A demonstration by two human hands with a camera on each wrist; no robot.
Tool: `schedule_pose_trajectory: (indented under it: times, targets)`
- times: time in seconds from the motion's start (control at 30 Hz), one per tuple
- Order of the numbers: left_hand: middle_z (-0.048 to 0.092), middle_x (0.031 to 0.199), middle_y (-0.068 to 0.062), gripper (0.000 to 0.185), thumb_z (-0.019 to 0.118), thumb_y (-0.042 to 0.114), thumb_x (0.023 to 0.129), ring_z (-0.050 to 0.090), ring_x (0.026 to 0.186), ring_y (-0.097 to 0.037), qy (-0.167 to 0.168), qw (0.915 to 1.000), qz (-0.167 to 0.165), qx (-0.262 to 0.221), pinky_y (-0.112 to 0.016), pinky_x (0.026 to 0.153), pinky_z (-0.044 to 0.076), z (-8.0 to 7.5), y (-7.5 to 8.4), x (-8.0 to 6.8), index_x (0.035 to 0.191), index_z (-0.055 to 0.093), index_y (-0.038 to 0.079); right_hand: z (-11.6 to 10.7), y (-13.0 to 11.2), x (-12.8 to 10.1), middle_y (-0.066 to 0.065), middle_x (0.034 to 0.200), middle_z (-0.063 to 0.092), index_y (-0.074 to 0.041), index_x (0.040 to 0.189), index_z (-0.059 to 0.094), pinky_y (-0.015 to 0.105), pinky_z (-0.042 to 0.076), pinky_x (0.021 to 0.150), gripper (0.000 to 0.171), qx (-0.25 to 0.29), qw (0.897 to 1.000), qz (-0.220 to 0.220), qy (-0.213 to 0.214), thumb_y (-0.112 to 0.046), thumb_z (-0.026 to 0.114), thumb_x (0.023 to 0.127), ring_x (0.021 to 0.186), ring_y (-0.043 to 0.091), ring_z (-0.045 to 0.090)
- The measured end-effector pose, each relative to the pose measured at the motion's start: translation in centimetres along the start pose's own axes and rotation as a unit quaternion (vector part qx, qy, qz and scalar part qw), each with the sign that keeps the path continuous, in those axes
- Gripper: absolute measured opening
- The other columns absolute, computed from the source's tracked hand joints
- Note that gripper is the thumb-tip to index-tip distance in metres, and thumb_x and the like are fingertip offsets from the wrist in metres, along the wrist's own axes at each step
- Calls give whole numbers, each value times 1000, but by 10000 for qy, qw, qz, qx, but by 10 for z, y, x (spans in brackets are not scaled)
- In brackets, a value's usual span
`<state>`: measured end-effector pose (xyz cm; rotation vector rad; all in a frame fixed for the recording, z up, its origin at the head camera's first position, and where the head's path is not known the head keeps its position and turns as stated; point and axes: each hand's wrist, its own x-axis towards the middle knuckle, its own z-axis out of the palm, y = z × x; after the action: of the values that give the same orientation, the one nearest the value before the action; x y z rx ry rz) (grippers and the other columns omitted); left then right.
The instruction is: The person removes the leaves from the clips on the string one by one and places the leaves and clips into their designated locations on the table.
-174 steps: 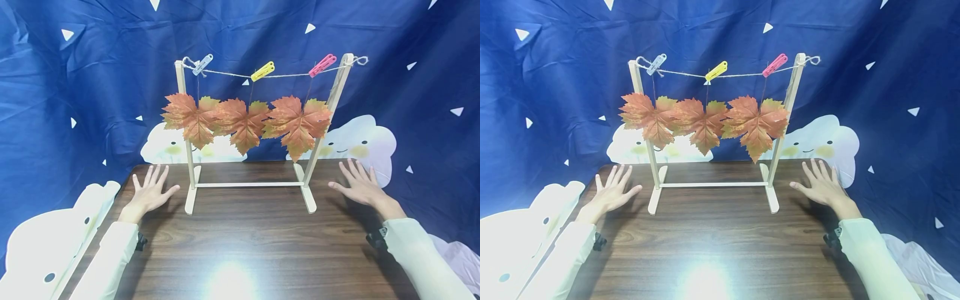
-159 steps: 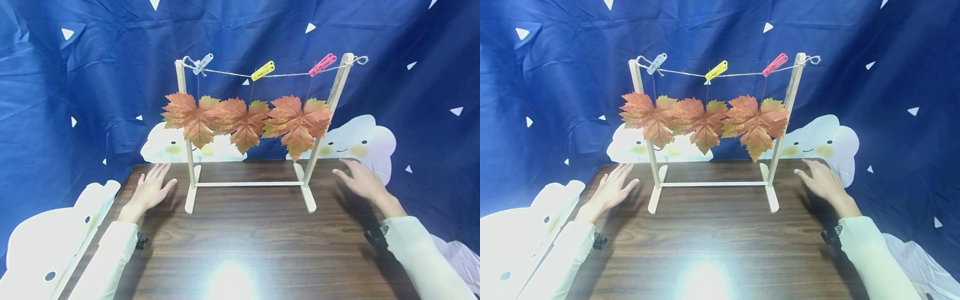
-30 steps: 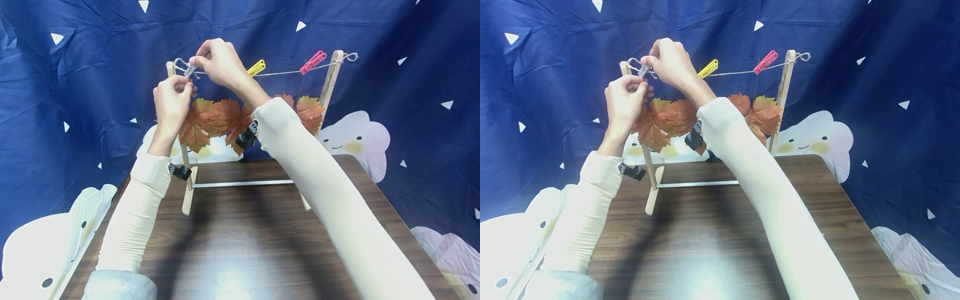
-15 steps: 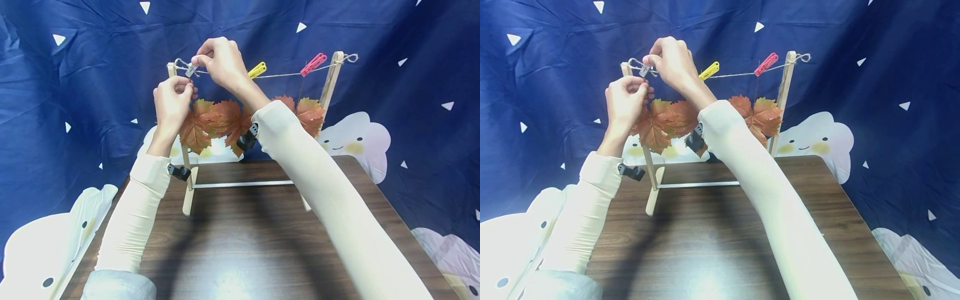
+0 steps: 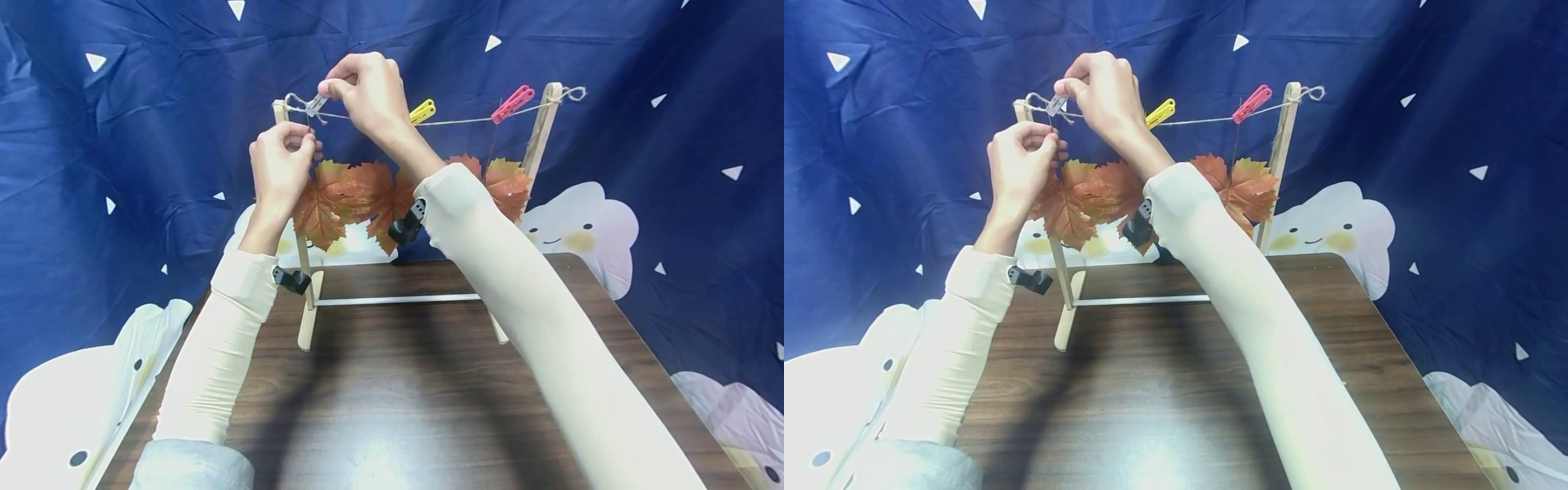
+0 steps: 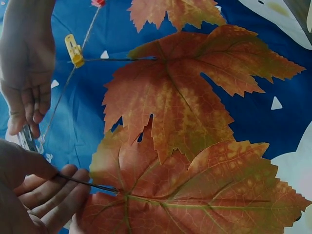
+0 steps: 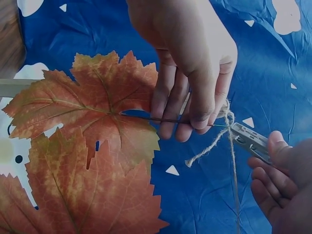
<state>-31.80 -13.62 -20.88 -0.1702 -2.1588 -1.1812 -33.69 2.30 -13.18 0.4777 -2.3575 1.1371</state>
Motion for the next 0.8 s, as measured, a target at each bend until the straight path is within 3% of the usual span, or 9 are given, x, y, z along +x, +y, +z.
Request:
schedule_pose_trajectory:
  times: [0.23, 0.53, 0.8]
  targets:
    - [83, 105, -10, 22, 64, 17, 105, 82, 91, -19, 10, 10000, 6, -16, -18, 78, 61, 0, -1, -2, 115, 80, 6, -4, 1, -2, 4, 108, 81, -15, 113, 83, 23, 49, 82, 24, 110, 9999, -11, 86, -32, 75, 100, 91, 9, 64]
    - [83, 103, -11, 22, 64, 17, 104, 81, 88, -19, 67, 10000, 7, -42, -17, 76, 59, -3, -2, -4, 114, 79, 5, -6, 6, -5, -1, 119, 81, -16, 127, 77, 22, 53, 95, 36, 25, 9999, 83, -107, -38, 77, 99, 111, 12, 73]
    - [83, 101, -12, 21, 63, 15, 103, 81, 84, -17, 153, 9998, 98, -63, -12, 68, 55, -9, -2, -7, 112, 80, 5, -9, 11, -12, 3, 114, 79, -13, 133, 72, 17, 54, 91, 42, 201, 9992, -334, 77, -38, 77, 99, 104, 9, 72]
